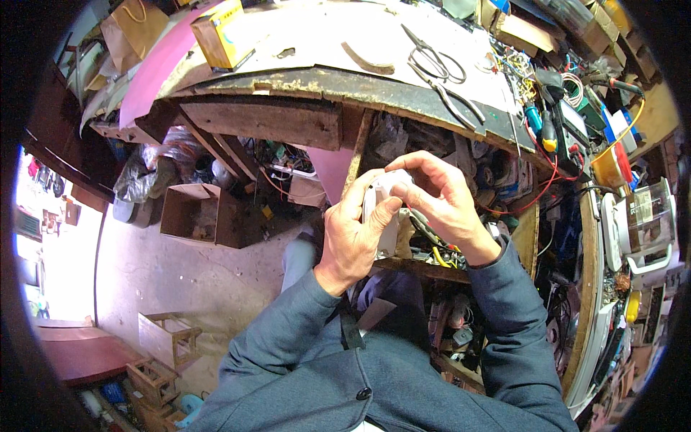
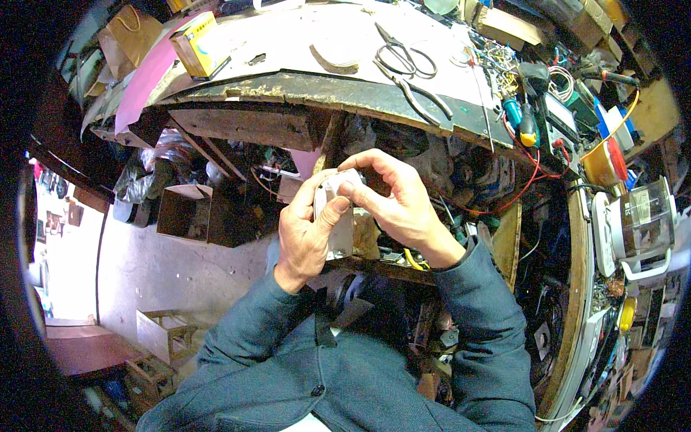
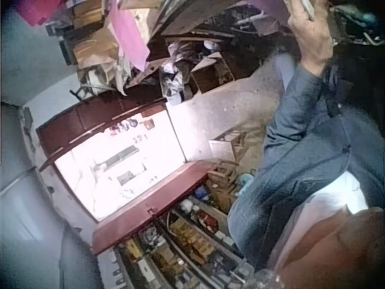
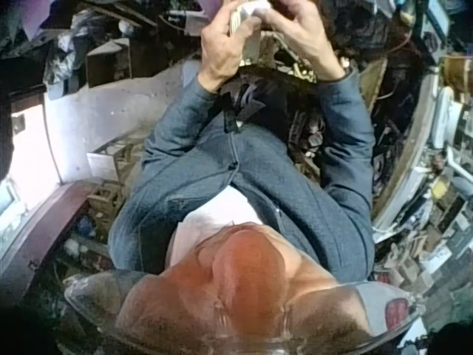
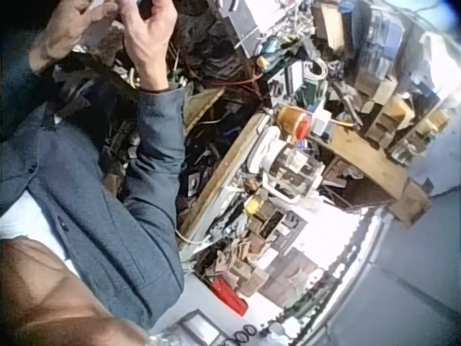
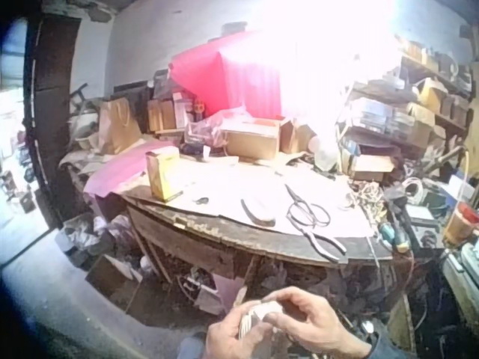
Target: The person assembles a small white electronic device by hand, inserting a cylindrical component and connecting red and black wires. They then place the assembled unit into a black zippered pouch.
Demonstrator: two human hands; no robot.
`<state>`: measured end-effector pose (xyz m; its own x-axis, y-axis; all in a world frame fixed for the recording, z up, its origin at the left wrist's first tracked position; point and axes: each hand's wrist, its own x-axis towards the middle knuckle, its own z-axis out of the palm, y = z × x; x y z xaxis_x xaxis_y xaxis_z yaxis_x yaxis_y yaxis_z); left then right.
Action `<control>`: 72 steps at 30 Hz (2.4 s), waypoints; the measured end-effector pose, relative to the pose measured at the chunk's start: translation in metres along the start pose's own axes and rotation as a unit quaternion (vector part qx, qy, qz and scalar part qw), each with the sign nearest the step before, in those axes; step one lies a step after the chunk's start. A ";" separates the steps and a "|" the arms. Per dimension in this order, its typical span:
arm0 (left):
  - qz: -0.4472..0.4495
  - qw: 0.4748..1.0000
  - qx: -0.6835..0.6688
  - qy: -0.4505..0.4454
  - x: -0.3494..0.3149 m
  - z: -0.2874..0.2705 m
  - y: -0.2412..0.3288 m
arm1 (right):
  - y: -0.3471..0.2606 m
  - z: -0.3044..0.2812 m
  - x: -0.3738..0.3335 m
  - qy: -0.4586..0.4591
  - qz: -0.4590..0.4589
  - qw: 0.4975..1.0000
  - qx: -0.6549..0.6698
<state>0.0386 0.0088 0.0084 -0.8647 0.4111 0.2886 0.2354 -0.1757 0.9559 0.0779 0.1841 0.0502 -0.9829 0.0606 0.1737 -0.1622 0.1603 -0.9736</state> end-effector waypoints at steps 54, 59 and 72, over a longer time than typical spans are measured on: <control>-0.046 0.996 -0.051 -0.051 0.003 0.000 0.008 | -0.005 -0.001 0.001 0.103 -0.054 0.993 -0.015; -0.066 0.995 -0.056 -0.051 0.002 -0.003 0.004 | -0.006 -0.003 0.002 0.069 -0.031 0.995 -0.068; -0.120 0.974 -0.160 -0.102 0.016 -0.004 -0.004 | -0.003 -0.010 0.005 0.069 0.026 0.997 0.017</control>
<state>0.0219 0.0124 0.0085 -0.7641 0.6382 0.0943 -0.1417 -0.3086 0.9406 0.0742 0.1942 0.0559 -0.9693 0.2026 0.1391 -0.1162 0.1208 -0.9859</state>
